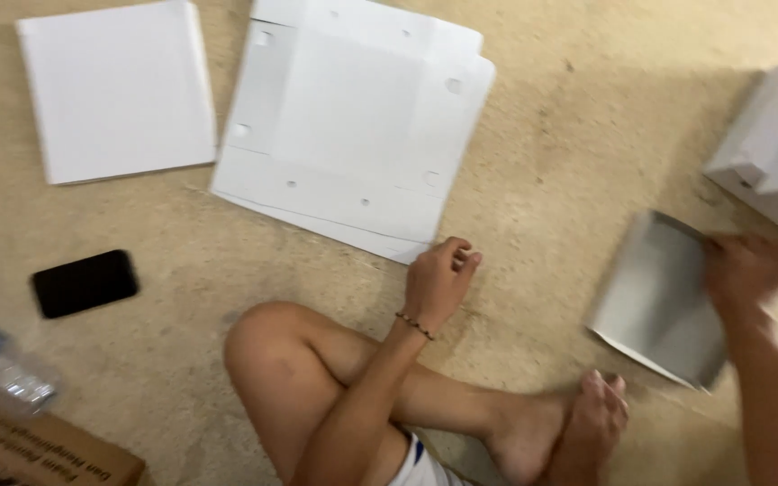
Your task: Assembling cardboard boxes by folding flat sheets along pre-scored lines and tucking in the flaps.
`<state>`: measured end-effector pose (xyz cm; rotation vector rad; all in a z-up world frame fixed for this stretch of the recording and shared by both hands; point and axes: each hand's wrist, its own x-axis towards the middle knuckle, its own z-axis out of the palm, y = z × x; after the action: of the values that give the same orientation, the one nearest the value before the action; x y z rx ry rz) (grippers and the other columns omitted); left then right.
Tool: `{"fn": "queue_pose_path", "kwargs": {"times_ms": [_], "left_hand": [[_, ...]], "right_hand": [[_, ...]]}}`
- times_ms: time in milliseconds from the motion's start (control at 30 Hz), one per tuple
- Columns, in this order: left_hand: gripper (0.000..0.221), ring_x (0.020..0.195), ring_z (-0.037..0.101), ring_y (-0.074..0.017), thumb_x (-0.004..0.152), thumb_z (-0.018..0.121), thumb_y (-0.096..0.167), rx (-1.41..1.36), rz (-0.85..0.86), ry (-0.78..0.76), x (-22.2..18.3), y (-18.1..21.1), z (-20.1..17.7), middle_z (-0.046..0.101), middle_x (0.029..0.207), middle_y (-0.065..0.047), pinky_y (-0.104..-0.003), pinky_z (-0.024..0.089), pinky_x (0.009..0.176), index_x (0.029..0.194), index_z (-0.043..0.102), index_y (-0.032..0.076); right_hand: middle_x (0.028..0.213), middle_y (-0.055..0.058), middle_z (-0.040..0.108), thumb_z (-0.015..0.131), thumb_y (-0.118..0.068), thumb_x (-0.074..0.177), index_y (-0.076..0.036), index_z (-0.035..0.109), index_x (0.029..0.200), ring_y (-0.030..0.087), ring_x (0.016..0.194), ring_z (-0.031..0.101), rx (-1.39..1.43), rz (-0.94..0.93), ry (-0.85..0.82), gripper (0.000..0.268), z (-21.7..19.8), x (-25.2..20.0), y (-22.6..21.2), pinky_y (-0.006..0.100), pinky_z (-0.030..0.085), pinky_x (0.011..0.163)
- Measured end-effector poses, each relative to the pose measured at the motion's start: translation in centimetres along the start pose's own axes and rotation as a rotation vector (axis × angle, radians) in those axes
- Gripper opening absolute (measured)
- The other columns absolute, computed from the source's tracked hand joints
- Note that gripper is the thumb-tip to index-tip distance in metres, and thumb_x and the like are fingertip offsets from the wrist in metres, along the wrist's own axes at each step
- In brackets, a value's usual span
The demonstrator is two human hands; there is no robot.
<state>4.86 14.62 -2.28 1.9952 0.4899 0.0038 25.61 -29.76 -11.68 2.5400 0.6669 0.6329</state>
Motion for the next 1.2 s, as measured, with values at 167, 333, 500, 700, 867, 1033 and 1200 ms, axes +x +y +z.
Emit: {"fn": "queue_pose_path", "kwargs": {"times_ms": [167, 333, 500, 700, 867, 1033, 1200], "left_hand": [[0.033, 0.079, 0.061, -0.0245, 0.08, 0.056, 0.036, 0.147, -0.079, 0.297, 3.9, -1.5, -8.4, 0.064, 0.088, -0.006, -0.039, 0.046, 0.068, 0.102, 0.058, 0.011], [0.058, 0.109, 0.042, -0.0392, 0.08, 0.057, 0.043, 0.332, -0.353, 0.647, 6.9, -7.4, -16.2, 0.05, 0.12, -0.016, -0.048, 0.042, 0.08, 0.122, 0.045, 0.004], [0.107, 0.129, 0.018, -0.0424, 0.067, 0.068, 0.061, 0.385, -0.538, 0.6, 8.8, -10.8, -18.2, 0.018, 0.144, -0.015, -0.052, 0.026, 0.099, 0.14, 0.012, 0.007], [0.105, 0.128, 0.019, -0.0398, 0.065, 0.073, 0.052, 0.429, -0.721, 0.366, 9.1, -9.6, -19.0, 0.018, 0.141, -0.016, -0.048, 0.026, 0.104, 0.138, 0.016, 0.001], [0.104, 0.124, 0.025, -0.0384, 0.064, 0.073, 0.054, 0.477, -0.774, 0.353, 10.0, -9.7, -18.9, 0.024, 0.134, -0.018, -0.045, 0.03, 0.101, 0.135, 0.02, 0.001], [0.101, 0.122, 0.026, -0.0383, 0.065, 0.073, 0.053, 0.51, -0.806, 0.363, 10.0, -9.5, -18.3, 0.024, 0.135, -0.018, -0.044, 0.029, 0.101, 0.134, 0.022, 0.0], [0.101, 0.121, 0.025, -0.0377, 0.063, 0.073, 0.055, 0.529, -0.812, 0.384, 10.0, -9.0, -18.6, 0.024, 0.135, -0.017, -0.044, 0.029, 0.101, 0.133, 0.024, 0.0]], "right_hand": [[0.127, 0.019, 0.057, 0.043, -0.004, 0.081, -0.007, 0.055, 0.115, 0.035, 0.115, 0.054, 0.508, -0.16, -0.051, 0.036, -8.0, 5.8, -4.2, 0.039, 0.042, 0.101], [0.118, 0.003, 0.068, 0.058, -0.032, 0.097, -0.019, 0.068, 0.131, 0.018, 0.101, 0.065, 0.092, -0.108, 0.039, 0.038, -9.4, 13.6, -12.3, 0.029, 0.052, 0.088], [0.138, 0.021, 0.029, 0.049, -0.038, 0.086, -0.005, 0.034, 0.135, 0.04, 0.123, 0.031, 0.955, 0.144, -0.674, 0.061, -21.8, 25.6, -24.5, 0.055, 0.029, 0.095], [0.141, 0.018, 0.027, 0.048, -0.073, 0.074, -0.006, 0.024, 0.141, 0.038, 0.127, 0.029, 0.88, 0.042, -0.569, 0.098, -15.6, 32.5, -30.9, 0.053, 0.031, 0.098], [0.14, 0.013, 0.029, 0.046, -0.074, 0.073, -0.01, 0.026, 0.14, 0.038, 0.124, 0.027, 0.746, 0.032, -0.651, 0.095, -17.0, 34.5, -32.4, 0.059, 0.031, 0.094], [0.126, 0.017, 0.04, 0.056, -0.066, 0.078, -0.007, 0.045, 0.129, 0.037, 0.113, 0.036, 0.71, -0.041, -0.545, 0.079, -16.6, 34.8, -32.2, 0.052, 0.036, 0.083], [0.135, 0.019, 0.032, 0.056, -0.069, 0.07, -0.006, 0.03, 0.139, 0.042, 0.121, 0.028, 0.747, 0.027, -0.661, 0.097, -18.8, 35.2, -32.1, 0.063, 0.03, 0.092]]}}
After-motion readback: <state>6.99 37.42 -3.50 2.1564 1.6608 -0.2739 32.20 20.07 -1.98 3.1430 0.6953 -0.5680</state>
